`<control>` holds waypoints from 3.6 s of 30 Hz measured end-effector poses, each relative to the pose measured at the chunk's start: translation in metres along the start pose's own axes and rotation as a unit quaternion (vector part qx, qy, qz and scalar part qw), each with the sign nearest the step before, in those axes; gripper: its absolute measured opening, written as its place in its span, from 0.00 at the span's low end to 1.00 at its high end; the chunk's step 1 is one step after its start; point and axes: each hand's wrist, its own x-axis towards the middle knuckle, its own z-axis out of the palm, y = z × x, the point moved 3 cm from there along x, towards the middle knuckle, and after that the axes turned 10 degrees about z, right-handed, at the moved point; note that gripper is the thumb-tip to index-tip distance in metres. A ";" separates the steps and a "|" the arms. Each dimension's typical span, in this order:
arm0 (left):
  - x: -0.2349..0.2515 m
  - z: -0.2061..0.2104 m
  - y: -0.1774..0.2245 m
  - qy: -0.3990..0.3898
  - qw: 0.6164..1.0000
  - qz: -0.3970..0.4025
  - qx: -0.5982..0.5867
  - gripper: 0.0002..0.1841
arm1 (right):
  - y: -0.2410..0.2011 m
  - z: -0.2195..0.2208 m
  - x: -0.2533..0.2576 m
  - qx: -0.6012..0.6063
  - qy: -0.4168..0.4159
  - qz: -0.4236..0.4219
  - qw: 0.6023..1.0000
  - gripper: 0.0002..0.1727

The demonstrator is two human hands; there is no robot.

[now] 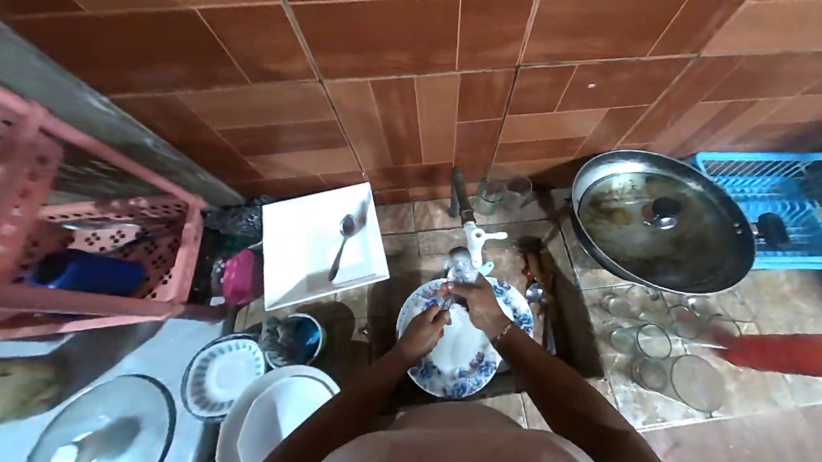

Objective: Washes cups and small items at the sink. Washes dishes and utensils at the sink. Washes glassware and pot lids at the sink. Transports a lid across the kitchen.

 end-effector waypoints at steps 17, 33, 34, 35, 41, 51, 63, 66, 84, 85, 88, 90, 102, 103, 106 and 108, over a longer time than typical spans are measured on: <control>-0.004 -0.005 0.006 0.026 0.999 -0.018 0.014 0.21 | -0.005 -0.012 0.004 -0.074 0.011 0.006 0.997 0.21; -0.014 -0.031 0.012 0.087 0.988 0.041 0.120 0.19 | -0.044 -0.028 0.008 -0.337 -0.144 0.063 0.928 0.18; -0.016 -0.036 0.014 0.085 0.983 0.051 0.153 0.19 | -0.046 -0.030 0.007 -0.351 -0.126 0.061 0.926 0.21; -0.018 -0.043 0.018 0.088 0.977 0.057 0.186 0.20 | -0.049 -0.033 0.004 -0.351 -0.106 0.049 0.929 0.22; -0.043 -0.124 0.047 0.234 0.931 0.041 0.278 0.21 | -0.040 -0.113 -0.010 -0.650 0.030 0.081 0.755 0.21; 0.021 -0.219 -0.027 0.265 0.923 -0.107 0.258 0.18 | 0.035 -0.184 -0.073 -0.688 0.060 0.271 0.670 0.30; 0.011 -0.067 0.072 0.141 0.893 0.271 0.331 0.19 | -0.075 -0.105 -0.096 -0.668 0.165 -0.182 0.703 0.17; 0.032 -0.002 0.064 -0.031 0.921 0.200 0.332 0.23 | -0.059 -0.057 -0.067 -0.664 0.054 -0.149 0.731 0.21; 0.116 0.019 0.084 -0.077 0.988 0.136 -0.017 0.15 | -0.038 -0.121 0.119 -0.492 0.083 0.116 0.859 0.22; 0.115 0.017 0.084 -0.074 0.987 0.139 -0.017 0.17 | -0.038 -0.124 0.124 -0.472 0.087 0.129 0.868 0.22; 0.110 0.009 0.081 -0.070 0.985 0.160 -0.014 0.23 | -0.042 -0.146 0.133 -0.381 0.120 0.130 0.907 0.22; 0.106 0.006 0.084 -0.066 0.985 0.157 -0.021 0.24 | -0.054 -0.161 0.128 -0.292 0.153 0.080 0.941 0.24; 0.102 0.028 0.026 0.155 0.930 -0.054 -0.328 0.15 | -0.097 -0.118 -0.007 -0.082 0.154 -0.158 0.972 0.12; 0.102 0.033 0.026 0.154 0.914 -0.045 -0.372 0.16 | -0.077 -0.114 -0.017 -0.021 0.150 -0.140 0.978 0.12; 0.099 0.048 0.022 0.182 0.887 -0.023 -0.423 0.18 | -0.012 -0.101 -0.051 0.018 0.109 -0.062 0.992 0.17; 0.093 0.051 0.022 0.216 0.886 -0.040 -0.408 0.18 | 0.023 -0.093 -0.072 -0.019 0.067 -0.009 0.998 0.19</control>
